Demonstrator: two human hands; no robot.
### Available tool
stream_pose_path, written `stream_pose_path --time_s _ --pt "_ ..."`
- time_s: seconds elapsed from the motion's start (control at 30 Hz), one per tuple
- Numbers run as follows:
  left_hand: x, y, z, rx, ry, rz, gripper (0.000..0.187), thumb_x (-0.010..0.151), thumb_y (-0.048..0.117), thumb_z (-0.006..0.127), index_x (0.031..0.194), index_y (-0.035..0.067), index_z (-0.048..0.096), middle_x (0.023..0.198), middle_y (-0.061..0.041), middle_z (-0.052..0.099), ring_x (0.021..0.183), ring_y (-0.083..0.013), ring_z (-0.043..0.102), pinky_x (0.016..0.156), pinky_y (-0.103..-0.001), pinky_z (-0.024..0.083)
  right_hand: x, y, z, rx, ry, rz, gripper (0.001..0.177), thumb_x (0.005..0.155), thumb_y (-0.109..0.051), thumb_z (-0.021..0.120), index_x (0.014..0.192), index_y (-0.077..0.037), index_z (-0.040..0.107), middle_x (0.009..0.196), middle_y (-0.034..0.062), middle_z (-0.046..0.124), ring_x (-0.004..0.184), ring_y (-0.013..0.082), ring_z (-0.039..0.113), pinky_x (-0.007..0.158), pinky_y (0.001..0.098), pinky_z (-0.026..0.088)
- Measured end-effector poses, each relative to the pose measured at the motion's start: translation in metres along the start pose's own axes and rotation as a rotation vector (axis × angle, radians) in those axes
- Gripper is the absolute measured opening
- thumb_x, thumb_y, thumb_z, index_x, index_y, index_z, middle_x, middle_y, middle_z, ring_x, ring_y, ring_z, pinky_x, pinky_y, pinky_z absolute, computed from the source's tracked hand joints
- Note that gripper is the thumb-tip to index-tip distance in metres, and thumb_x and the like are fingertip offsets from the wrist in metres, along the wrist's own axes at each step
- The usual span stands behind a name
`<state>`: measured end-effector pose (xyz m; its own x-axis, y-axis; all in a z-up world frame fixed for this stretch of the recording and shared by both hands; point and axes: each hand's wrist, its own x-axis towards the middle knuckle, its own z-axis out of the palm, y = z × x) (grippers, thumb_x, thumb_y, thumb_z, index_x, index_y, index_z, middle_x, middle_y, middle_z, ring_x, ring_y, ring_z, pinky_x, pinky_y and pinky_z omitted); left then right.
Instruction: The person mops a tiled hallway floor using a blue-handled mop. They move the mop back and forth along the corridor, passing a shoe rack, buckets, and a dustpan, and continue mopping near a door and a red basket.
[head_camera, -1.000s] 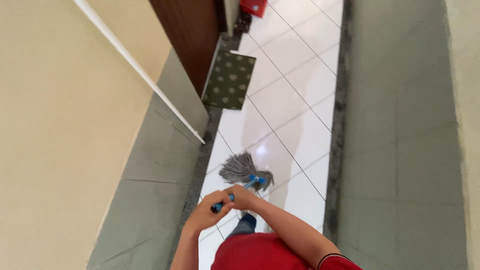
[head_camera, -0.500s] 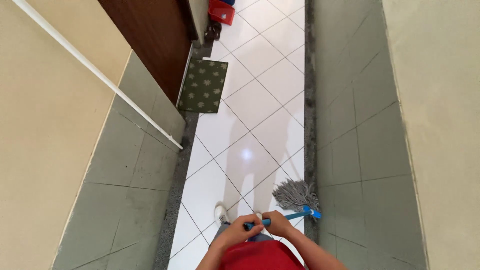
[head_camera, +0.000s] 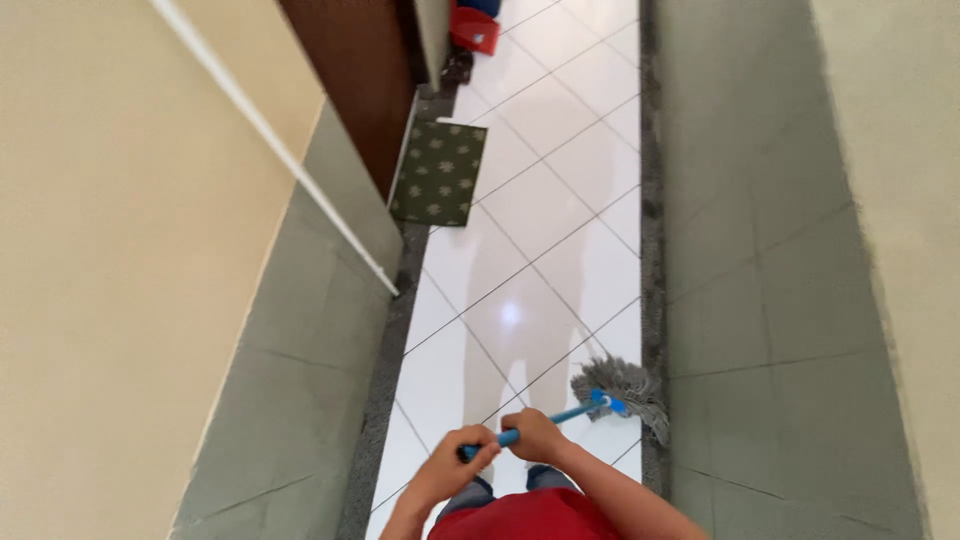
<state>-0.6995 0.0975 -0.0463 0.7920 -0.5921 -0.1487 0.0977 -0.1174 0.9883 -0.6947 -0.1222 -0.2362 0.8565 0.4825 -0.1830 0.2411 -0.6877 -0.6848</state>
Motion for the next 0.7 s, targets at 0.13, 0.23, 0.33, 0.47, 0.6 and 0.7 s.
stream_pose_path --time_s 0.13,0.23,0.33,0.47,0.6,0.7 --pt "-0.053 0.019 -0.059 0.074 0.126 0.049 0.026 0.104 0.028 0.061 0.085 0.010 0.065 0.081 -0.003 0.062 0.077 -0.0187 0.058 0.073 -0.035 0.045 0.060 -0.063 0.033 0.015 -0.040 -0.098 0.001 0.073 -0.022 0.061 0.073 -0.021 0.061 0.064 0.0034 0.066 0.059 0.0339 0.063 0.051 0.0487 0.042" --pt "-0.089 0.026 -0.091 0.172 0.196 0.008 0.025 0.104 0.026 0.062 0.083 0.011 0.064 0.078 -0.002 0.061 0.073 -0.0179 0.054 0.070 -0.034 0.043 0.100 -0.112 0.047 0.023 -0.107 -0.247 0.004 0.075 -0.017 0.062 0.073 -0.021 0.060 0.059 -0.0009 0.062 0.051 0.0283 0.059 0.050 0.0436 0.042" --pt "-0.121 0.032 -0.112 0.236 0.349 0.113 0.024 0.103 0.024 0.062 0.083 0.011 0.062 0.077 0.000 0.062 0.075 -0.0166 0.055 0.070 -0.033 0.046 0.137 -0.160 0.056 0.103 -0.183 -0.401 0.013 0.082 -0.013 0.060 0.070 -0.018 0.058 0.057 -0.0014 0.056 0.048 0.0196 0.050 0.051 0.0377 0.038" --pt "-0.154 0.040 -0.117 0.364 0.478 0.061 0.027 0.102 0.025 0.064 0.079 0.013 0.057 0.079 -0.004 0.059 0.077 -0.0211 0.058 0.070 -0.037 0.045 0.160 -0.196 0.083 0.138 -0.282 -0.529 0.011 0.079 -0.014 0.057 0.070 -0.019 0.060 0.062 0.0022 0.058 0.055 0.0229 0.051 0.056 0.0422 0.038" --pt "-0.163 0.044 -0.111 0.454 0.480 0.020 0.029 0.103 0.024 0.061 0.077 0.014 0.054 0.074 -0.003 0.052 0.071 -0.0195 0.048 0.064 -0.034 0.038 0.160 -0.218 0.077 0.234 -0.401 -0.545 0.019 0.088 -0.010 0.059 0.071 -0.019 0.060 0.060 -0.0009 0.051 0.054 0.0149 0.036 0.055 0.0370 0.031" --pt "-0.163 0.029 -0.100 0.465 0.361 -0.026 0.035 0.108 0.031 0.054 0.077 0.018 0.045 0.074 -0.003 0.044 0.069 -0.0182 0.036 0.065 -0.036 0.029 0.146 -0.195 0.099 0.195 -0.393 -0.508 0.022 0.093 -0.017 0.060 0.071 -0.021 0.057 0.062 0.0000 0.049 0.055 0.0161 0.036 0.056 0.0395 0.033"
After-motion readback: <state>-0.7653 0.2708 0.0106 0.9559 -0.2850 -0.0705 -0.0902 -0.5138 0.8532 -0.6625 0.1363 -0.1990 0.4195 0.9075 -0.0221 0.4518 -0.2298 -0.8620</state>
